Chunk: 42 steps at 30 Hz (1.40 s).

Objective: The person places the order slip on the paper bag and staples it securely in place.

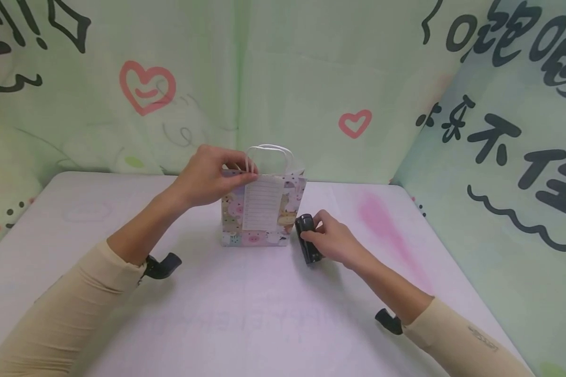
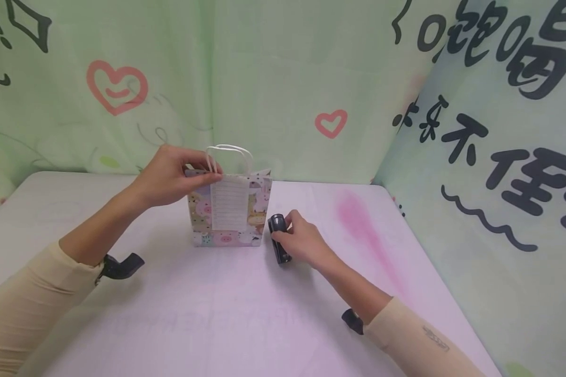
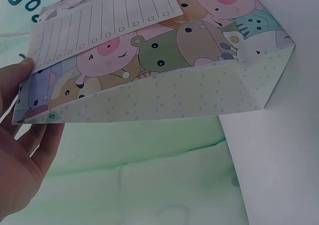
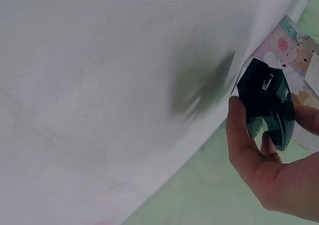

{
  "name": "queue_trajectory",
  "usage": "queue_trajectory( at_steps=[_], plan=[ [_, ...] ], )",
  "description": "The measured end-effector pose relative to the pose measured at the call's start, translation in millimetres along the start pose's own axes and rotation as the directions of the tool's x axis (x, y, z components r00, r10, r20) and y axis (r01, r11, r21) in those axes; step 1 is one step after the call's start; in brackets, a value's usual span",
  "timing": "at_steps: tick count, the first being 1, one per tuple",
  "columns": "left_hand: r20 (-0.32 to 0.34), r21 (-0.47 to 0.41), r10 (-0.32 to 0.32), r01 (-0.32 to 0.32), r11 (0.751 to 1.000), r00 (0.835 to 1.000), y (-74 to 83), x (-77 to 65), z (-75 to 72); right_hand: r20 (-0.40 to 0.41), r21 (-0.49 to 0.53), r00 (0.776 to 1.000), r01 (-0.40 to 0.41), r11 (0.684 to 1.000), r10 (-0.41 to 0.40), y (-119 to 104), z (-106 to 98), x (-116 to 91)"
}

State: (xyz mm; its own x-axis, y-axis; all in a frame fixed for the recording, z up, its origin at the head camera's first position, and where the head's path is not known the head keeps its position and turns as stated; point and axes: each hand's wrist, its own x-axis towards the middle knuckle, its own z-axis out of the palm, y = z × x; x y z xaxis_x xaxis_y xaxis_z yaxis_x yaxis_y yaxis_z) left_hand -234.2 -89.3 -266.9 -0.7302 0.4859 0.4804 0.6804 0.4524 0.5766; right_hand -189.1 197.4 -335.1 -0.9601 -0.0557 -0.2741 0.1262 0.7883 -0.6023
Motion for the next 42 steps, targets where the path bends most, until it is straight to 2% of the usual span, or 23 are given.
queue_trajectory(
  at_steps=[6,12,19,29,36,42],
  plan=[
    [-0.001,-0.007,0.004,-0.004,1.000,1.000,-0.1,0.0,0.4,-0.051,0.070,0.997,0.062,0.996,-0.059,0,-10,-3],
    [-0.009,-0.004,0.011,-0.011,1.000,1.000,-0.4,-0.8,1.1,-0.115,0.222,0.985,0.154,0.963,-0.131,-10,-31,-7],
    [-0.030,-0.004,0.051,-0.051,0.999,0.998,-8.4,1.1,1.0,-0.157,0.273,0.978,0.180,0.945,-0.140,-29,-59,-10],
    [-0.052,0.011,0.082,-0.081,0.997,0.995,-18.8,3.5,0.4,-0.151,0.297,0.957,0.283,0.912,-0.248,-59,-81,-1],
    [-0.050,0.012,0.073,-0.072,0.997,0.996,-19.5,2.4,0.5,-0.117,0.319,0.955,0.297,0.900,-0.274,-76,-93,9],
    [-0.045,0.010,0.074,-0.074,0.997,0.996,-19.5,3.3,0.9,-0.080,0.408,0.955,0.293,0.864,-0.286,-84,-98,15]
  ],
)
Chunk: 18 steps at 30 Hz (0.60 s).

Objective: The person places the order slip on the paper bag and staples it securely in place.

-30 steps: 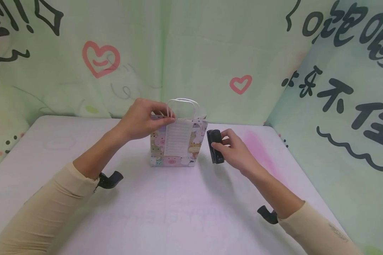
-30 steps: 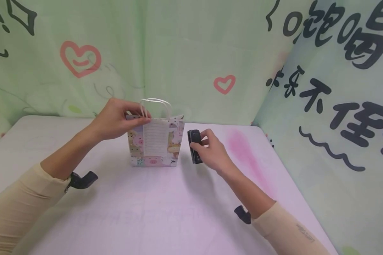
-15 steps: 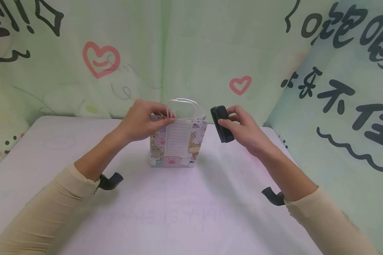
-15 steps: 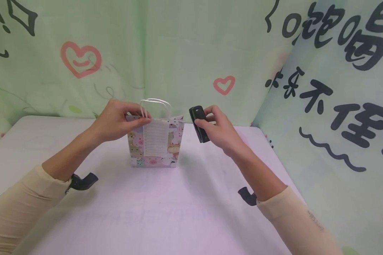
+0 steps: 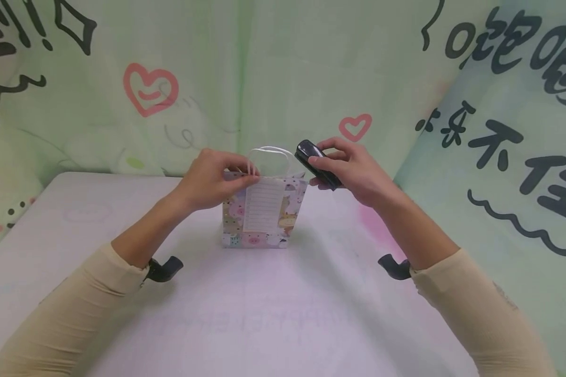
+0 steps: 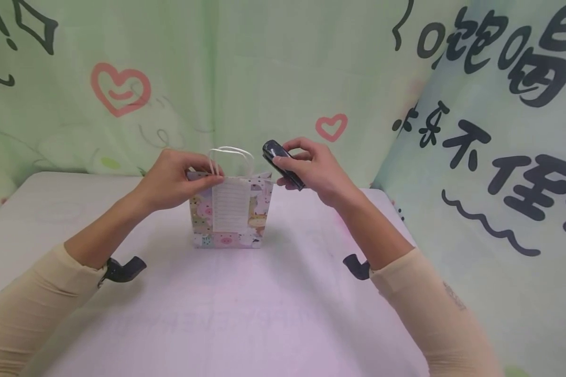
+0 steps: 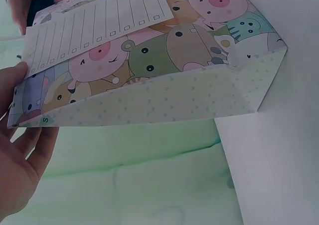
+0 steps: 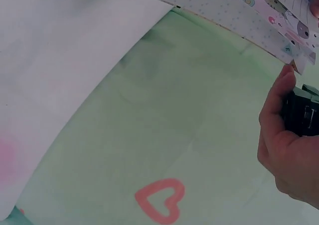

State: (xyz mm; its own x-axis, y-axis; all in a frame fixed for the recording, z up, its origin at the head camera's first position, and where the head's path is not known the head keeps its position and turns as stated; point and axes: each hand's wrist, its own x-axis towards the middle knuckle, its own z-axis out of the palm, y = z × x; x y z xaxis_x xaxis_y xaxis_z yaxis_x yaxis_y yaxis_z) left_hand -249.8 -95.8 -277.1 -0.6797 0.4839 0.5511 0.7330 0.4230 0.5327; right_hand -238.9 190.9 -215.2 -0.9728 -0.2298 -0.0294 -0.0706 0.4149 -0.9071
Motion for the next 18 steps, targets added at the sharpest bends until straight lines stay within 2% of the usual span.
queue_trajectory(
  at_steps=[4,12,18],
  plan=[
    [0.001,0.002,0.000,0.000,1.000,1.000,-0.6,0.0,0.4,-0.002,0.015,1.000,0.018,1.000,-0.018,-3,1,5],
    [-0.004,0.001,-0.004,0.004,1.000,1.000,-1.1,-0.4,0.5,-0.036,-0.031,0.999,0.016,0.999,-0.017,-10,3,16],
    [-0.015,0.007,0.015,-0.015,1.000,1.000,-2.4,0.3,0.5,-0.030,-0.083,0.999,0.028,0.996,-0.030,-16,7,19]
  ],
)
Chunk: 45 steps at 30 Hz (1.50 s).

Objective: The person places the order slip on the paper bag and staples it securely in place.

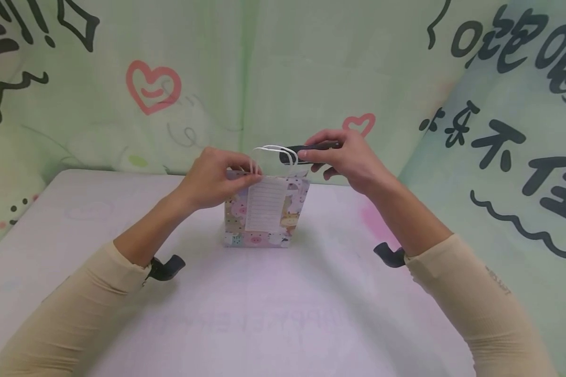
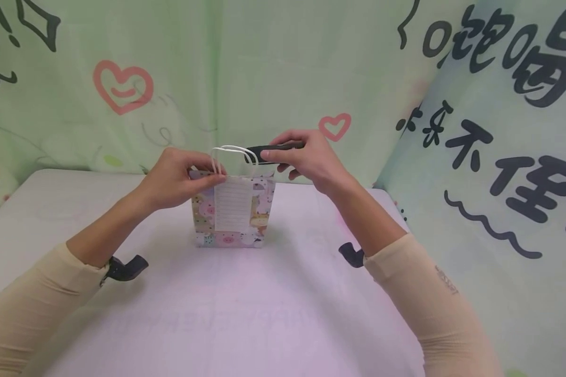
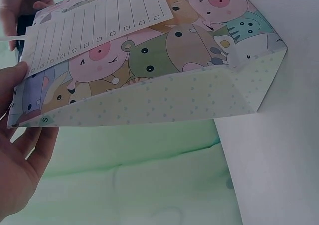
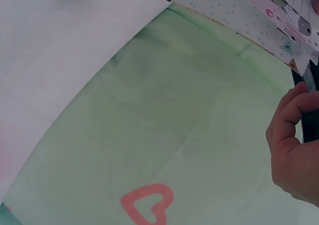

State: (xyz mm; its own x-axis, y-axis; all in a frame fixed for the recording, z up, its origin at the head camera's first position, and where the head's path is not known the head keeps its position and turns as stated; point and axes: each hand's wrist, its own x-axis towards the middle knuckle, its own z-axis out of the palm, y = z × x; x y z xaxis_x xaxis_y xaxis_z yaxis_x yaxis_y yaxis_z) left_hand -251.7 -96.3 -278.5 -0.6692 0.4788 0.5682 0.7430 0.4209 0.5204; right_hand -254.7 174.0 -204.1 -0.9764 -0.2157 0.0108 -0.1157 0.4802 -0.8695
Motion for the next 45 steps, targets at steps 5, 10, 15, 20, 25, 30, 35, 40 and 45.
queue_trajectory(
  at_steps=[5,10,15,20,25,30,35,40,45],
  plan=[
    [0.007,-0.010,-0.004,0.004,1.000,1.000,0.5,0.8,0.4,0.051,0.020,0.998,0.031,0.999,-0.032,-5,1,1],
    [0.002,-0.011,-0.002,0.002,1.000,1.000,0.3,2.2,1.3,0.140,0.118,0.989,0.034,0.992,-0.051,-9,1,3],
    [-0.003,-0.008,-0.008,0.008,1.000,1.000,-0.1,2.5,2.0,0.203,0.118,0.978,0.029,0.993,-0.053,-14,2,6],
    [0.006,-0.006,-0.027,0.027,1.000,1.000,0.2,1.6,2.1,0.265,0.067,0.963,0.033,0.997,-0.050,-20,0,9],
    [0.003,-0.004,-0.038,0.038,0.999,0.999,-0.1,0.6,1.5,0.290,-0.025,0.957,0.031,0.999,-0.022,-29,0,12],
    [0.003,0.000,-0.038,0.038,0.999,0.999,0.0,-0.3,1.0,0.302,-0.022,0.953,-0.008,1.000,0.015,-36,2,16],
    [-0.002,-0.003,-0.027,0.027,1.000,1.000,-0.1,-0.3,0.9,0.275,-0.051,0.961,-0.009,0.999,0.023,-42,6,17],
    [-0.003,-0.010,-0.026,0.026,1.000,1.000,0.6,0.4,0.4,0.220,-0.103,0.975,-0.008,0.995,0.031,-44,7,18],
    [0.003,-0.008,-0.040,0.040,0.999,0.999,2.3,0.3,0.0,0.164,-0.061,0.986,-0.028,0.998,0.038,-43,9,17]
  ],
)
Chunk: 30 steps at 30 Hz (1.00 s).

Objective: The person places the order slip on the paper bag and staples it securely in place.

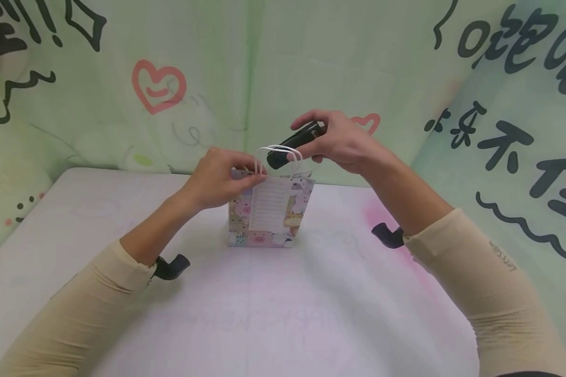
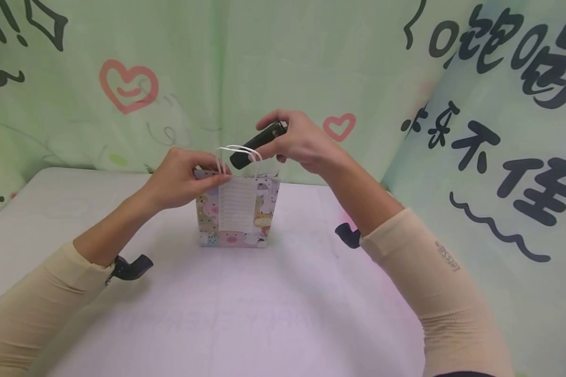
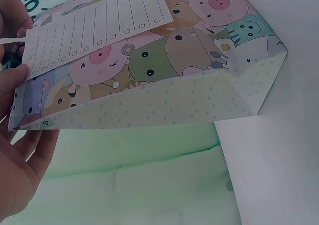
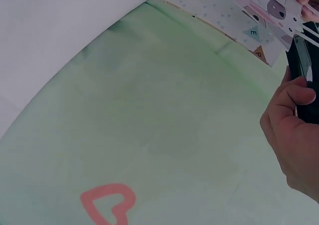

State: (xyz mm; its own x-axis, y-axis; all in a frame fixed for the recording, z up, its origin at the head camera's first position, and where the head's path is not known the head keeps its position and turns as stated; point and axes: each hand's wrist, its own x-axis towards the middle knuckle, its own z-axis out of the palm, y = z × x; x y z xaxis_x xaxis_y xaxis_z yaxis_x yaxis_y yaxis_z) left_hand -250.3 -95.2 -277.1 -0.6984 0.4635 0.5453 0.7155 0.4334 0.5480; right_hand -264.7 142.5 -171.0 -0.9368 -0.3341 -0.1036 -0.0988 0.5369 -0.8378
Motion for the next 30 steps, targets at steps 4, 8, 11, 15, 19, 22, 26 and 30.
queue_trajectory(
  at_steps=[4,8,11,15,19,22,26,30],
  plan=[
    [0.003,0.003,-0.007,0.007,1.000,1.000,0.5,0.0,0.4,-0.022,0.151,0.999,-0.037,0.988,0.041,1,2,-2],
    [0.002,0.001,-0.006,0.006,1.000,1.000,0.2,0.2,0.6,-0.015,0.279,0.998,-0.058,0.959,0.065,2,5,-5],
    [-0.002,0.002,-0.004,0.004,1.000,1.000,0.3,0.0,0.5,-0.009,0.328,0.998,-0.052,0.943,0.058,2,6,-5],
    [-0.003,0.002,-0.002,0.002,1.000,1.000,0.4,-0.4,0.4,-0.009,0.370,0.999,-0.041,0.928,0.047,3,9,-6],
    [0.003,0.000,-0.014,0.014,1.000,1.000,0.6,-1.2,0.3,-0.012,0.415,0.999,-0.035,0.909,0.044,4,11,-7],
    [0.009,-0.004,-0.024,0.024,1.000,1.000,0.9,-1.4,0.3,-0.013,0.430,0.999,-0.036,0.902,0.046,6,13,-8],
    [0.011,-0.006,-0.026,0.026,1.000,1.000,0.5,-1.1,0.0,-0.008,0.419,0.999,-0.033,0.907,0.040,6,14,-9],
    [0.007,-0.005,-0.021,0.021,1.000,1.000,-0.1,-0.7,-0.1,-0.002,0.379,1.000,-0.023,0.925,0.025,6,17,-8]
  ],
)
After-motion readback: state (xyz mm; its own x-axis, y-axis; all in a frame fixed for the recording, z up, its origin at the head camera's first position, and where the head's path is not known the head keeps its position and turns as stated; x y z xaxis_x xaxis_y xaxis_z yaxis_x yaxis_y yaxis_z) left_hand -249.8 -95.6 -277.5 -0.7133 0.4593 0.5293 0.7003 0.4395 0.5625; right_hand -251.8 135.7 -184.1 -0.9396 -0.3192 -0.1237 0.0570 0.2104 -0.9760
